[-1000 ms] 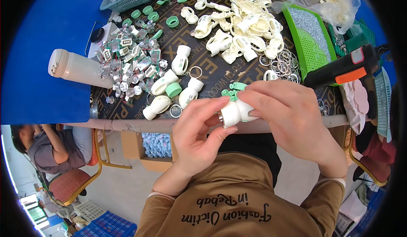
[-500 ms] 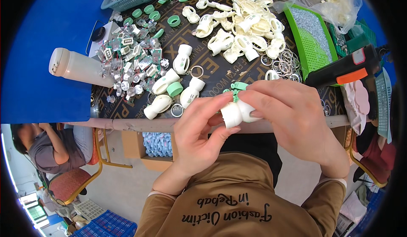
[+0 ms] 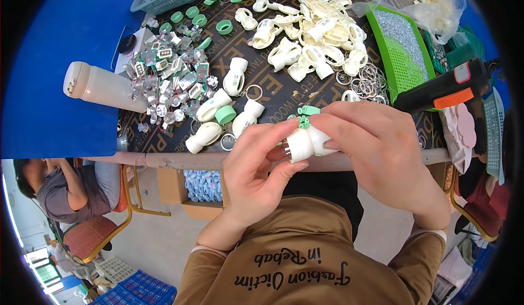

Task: Assembling plastic housings with electronic modules and keychain rings to create light-up keychains.

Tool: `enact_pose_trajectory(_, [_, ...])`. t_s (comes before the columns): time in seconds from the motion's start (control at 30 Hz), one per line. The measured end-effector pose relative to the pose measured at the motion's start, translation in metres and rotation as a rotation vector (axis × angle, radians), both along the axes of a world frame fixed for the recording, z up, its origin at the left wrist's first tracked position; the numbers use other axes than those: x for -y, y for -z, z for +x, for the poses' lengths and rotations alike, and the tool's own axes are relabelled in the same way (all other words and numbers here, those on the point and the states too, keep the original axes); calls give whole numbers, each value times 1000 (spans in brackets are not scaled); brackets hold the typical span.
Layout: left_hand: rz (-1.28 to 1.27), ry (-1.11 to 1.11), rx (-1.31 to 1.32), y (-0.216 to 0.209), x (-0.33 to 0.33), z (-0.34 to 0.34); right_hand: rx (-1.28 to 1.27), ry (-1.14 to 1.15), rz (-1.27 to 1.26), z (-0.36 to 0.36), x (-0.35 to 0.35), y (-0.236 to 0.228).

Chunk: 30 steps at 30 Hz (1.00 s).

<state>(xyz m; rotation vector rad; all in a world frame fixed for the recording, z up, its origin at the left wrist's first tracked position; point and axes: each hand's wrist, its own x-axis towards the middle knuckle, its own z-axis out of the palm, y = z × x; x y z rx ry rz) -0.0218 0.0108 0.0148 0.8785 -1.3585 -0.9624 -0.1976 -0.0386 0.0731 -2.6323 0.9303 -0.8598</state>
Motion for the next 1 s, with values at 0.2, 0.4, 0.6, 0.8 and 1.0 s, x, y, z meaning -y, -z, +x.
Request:
enact_pose_trajectory(0.2, [12, -10, -1, -2, 0, 0, 19, 5, 0, -1, 1, 1])
enact_pose_trajectory(0.4, [19, -1, 0, -4, 0, -1, 15, -10, -6, -1, 2, -1])
enact_pose_trajectory(0.6, [8, 8, 2, -3, 1, 0, 7, -4, -4, -2, 1, -3])
enact_pose_trajectory(0.8, [9, -11, 17, -4, 1, 0, 9, 13, -62, 2, 0, 1])
enact_pose_trajectory(1.0, [11, -33, 70, -1, 1, 3, 6, 0, -48, 1, 1, 6])
